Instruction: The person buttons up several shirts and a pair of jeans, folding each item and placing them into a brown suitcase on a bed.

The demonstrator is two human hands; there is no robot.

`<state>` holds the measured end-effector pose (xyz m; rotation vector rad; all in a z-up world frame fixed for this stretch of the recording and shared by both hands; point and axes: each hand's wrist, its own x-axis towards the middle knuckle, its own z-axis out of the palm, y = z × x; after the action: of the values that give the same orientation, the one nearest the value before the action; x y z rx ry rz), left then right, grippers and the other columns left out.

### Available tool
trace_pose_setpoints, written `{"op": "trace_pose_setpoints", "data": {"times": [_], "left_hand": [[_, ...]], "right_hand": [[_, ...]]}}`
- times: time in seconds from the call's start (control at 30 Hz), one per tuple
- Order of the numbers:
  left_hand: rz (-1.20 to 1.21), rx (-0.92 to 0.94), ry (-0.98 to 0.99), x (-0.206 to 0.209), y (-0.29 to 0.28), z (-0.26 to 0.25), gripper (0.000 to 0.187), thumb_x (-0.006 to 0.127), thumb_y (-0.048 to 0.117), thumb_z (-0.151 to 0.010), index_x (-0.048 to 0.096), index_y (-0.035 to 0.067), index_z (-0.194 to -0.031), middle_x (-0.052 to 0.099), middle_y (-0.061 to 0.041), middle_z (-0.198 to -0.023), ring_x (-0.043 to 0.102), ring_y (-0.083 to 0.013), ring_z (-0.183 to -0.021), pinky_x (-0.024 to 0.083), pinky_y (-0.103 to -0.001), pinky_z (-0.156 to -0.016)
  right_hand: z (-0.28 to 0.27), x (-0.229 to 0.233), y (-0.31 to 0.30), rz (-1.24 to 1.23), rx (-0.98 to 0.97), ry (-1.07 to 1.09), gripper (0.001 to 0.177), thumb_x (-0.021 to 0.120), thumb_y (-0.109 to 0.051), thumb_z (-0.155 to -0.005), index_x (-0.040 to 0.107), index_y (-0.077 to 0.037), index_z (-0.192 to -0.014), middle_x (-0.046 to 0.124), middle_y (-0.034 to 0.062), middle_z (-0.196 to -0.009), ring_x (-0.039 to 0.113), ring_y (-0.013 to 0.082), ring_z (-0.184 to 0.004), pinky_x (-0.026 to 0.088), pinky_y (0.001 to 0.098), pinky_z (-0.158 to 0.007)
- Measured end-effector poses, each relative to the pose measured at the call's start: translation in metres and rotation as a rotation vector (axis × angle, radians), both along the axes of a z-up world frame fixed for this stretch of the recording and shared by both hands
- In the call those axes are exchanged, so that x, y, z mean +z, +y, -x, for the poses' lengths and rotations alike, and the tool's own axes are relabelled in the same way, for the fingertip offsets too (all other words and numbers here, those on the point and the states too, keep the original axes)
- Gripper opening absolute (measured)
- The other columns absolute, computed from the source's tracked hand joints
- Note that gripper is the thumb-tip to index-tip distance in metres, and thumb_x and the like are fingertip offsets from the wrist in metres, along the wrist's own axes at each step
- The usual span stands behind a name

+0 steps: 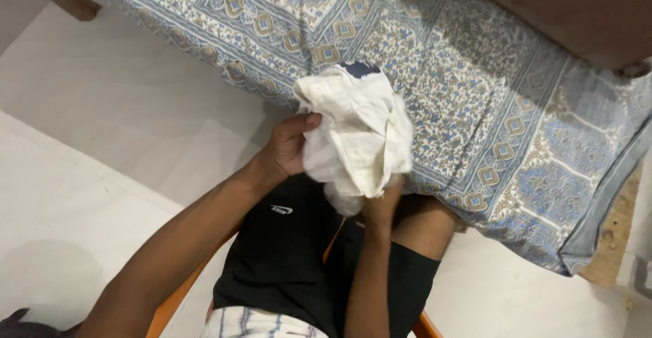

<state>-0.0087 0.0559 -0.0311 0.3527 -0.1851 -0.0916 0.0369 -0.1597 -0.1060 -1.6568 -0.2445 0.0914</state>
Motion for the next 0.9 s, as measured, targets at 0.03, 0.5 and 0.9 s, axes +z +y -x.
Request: {"op": "trace_pose_setpoints", "data": {"times": [0.03, 0.5, 0.9], "left_hand": [[-0.048, 0.006, -0.076, 0.003, 0.0, -0.005, 0.07, 0.078, 0.021, -0.091, 0.045, -0.005, -0.147, 0.059, -0.02, -0.14, 0.06, -0.0313, -0.133, 0.046, -0.048, -0.121], [-0.965, -0.231, 0.02, 0.037, -0.067, 0.016, 0.088, 0.086, 0.033, -0.076, 0.045, 0.0, -0.147, 0.059, -0.015, -0.143, 0.056, -0.0259, -0.134, 0.048, -0.038, -0.112], [-1.084, 0.237, 0.215, 0.035, 0.006, -0.024, 0.053, 0.078, 0.029, -0.085, 0.066, 0.004, -0.13, 0.072, -0.008, -0.124, 0.067, -0.021, -0.113, 0.055, -0.034, -0.098]], "right_hand": [[-0.005, 0.006, -0.008, -0.11, -0.064, 0.001, 0.072, 0.069, -0.024, -0.088, 0.041, 0.001, -0.149, 0.056, 0.0189, -0.141, 0.06, 0.0298, -0.127, 0.05, 0.0429, -0.108], [0.027, 0.101, -0.049, -1.039, 0.091, 0.231, 0.045, 0.052, -0.012, -0.109, 0.044, 0.008, -0.149, 0.058, 0.0194, -0.139, 0.061, 0.0304, -0.125, 0.05, 0.0462, -0.11], [0.02, 0.118, -0.059, -0.074, 0.125, 0.187, 0.055, 0.06, -0.013, -0.097, 0.046, -0.008, -0.15, 0.059, 0.0236, -0.143, 0.061, 0.0346, -0.119, 0.051, 0.0418, -0.098]]}}
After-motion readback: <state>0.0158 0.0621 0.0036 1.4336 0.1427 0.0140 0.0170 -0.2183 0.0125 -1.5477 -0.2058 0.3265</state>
